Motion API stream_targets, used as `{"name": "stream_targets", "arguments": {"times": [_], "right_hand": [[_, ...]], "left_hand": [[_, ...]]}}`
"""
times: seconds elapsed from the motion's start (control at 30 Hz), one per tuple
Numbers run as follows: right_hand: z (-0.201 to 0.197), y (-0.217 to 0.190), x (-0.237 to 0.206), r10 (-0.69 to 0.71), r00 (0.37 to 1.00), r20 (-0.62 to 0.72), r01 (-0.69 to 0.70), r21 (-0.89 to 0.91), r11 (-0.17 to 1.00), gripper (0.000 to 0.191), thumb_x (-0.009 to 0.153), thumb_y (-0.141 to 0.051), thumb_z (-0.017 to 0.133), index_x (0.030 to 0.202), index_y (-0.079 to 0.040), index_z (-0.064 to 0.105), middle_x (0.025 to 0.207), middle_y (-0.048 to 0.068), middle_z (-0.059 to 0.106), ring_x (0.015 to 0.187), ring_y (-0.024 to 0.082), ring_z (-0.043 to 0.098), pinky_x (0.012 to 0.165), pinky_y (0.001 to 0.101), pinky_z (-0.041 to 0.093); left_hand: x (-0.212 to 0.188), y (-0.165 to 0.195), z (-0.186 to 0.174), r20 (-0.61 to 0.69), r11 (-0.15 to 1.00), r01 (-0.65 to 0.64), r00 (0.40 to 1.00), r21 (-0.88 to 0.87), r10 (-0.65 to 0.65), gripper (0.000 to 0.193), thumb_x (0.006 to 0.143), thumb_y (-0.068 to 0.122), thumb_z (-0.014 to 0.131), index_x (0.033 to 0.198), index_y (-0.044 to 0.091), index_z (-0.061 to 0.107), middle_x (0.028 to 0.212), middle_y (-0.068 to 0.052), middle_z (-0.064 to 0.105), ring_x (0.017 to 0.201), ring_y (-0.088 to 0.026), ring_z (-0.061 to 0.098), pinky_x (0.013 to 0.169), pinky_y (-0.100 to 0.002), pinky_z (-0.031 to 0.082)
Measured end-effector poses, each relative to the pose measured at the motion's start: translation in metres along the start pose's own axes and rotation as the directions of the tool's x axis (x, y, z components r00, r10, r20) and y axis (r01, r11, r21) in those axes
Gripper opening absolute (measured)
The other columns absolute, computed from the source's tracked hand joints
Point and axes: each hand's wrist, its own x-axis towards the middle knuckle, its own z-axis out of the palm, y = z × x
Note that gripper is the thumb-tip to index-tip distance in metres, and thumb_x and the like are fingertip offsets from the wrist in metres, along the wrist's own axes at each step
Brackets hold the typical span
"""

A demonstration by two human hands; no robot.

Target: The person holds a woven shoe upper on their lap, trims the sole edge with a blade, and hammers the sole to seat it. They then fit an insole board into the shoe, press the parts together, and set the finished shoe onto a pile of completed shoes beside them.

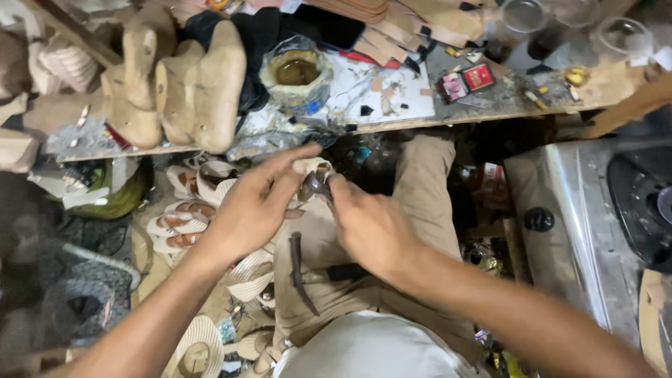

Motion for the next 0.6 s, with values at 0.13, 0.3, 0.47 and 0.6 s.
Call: {"name": "stream_targets", "arguments": {"times": [0.13, 0.3, 0.47, 0.6], "right_hand": [[0.026, 0.004, -0.003, -0.117, 0.986, -0.115, 0.106, -0.096, 0.990, 0.028, 0.089, -0.004, 0.055, 0.116, 0.003, 0.050, 0.100, 0.023, 0.067, 0.082, 0.041, 0.069, 0.069, 0.0524, 0.054], [0.007, 0.025, -0.005, -0.029, 0.990, 0.136, 0.012, 0.124, 0.992, 0.028, 0.094, -0.019, 0.055, 0.115, 0.000, 0.057, 0.089, 0.022, 0.069, 0.078, 0.039, 0.068, 0.067, 0.0481, 0.052], [-0.035, 0.027, 0.020, 0.018, 0.750, 0.661, -0.427, 0.464, 0.776, 0.045, 0.103, -0.039, 0.049, 0.093, 0.002, 0.065, 0.078, 0.010, 0.071, 0.071, 0.023, 0.071, 0.064, 0.0395, 0.060], [-0.058, 0.024, 0.025, 0.149, 0.671, 0.727, -0.389, 0.174, 0.905, 0.048, 0.101, -0.043, 0.051, 0.092, 0.002, 0.064, 0.076, 0.007, 0.072, 0.066, 0.019, 0.073, 0.065, 0.0370, 0.060]], "left_hand": [[-0.002, 0.002, -0.005, -0.027, 0.993, 0.113, 0.993, 0.043, -0.112, 0.036, 0.102, 0.023, 0.056, 0.134, 0.016, 0.070, 0.108, -0.012, 0.073, 0.080, -0.012, 0.062, 0.066, -0.031, 0.061], [-0.015, 0.002, -0.001, -0.094, 0.895, -0.143, 0.975, 0.422, 0.201, 0.035, 0.100, 0.018, 0.056, 0.134, 0.011, 0.061, 0.109, -0.018, 0.075, 0.087, -0.030, 0.072, 0.079, -0.039, 0.057], [-0.023, -0.002, 0.006, 0.004, 0.882, -0.098, 0.994, 0.460, 0.108, 0.042, 0.100, 0.019, 0.055, 0.141, 0.009, 0.050, 0.118, -0.022, 0.070, 0.110, -0.040, 0.069, 0.090, -0.045, 0.055], [-0.021, -0.001, 0.008, 0.132, 0.776, -0.402, 0.911, 0.485, 0.390, 0.040, 0.104, 0.015, 0.053, 0.142, 0.003, 0.048, 0.132, -0.027, 0.065, 0.118, -0.043, 0.064, 0.097, -0.047, 0.052]]}}
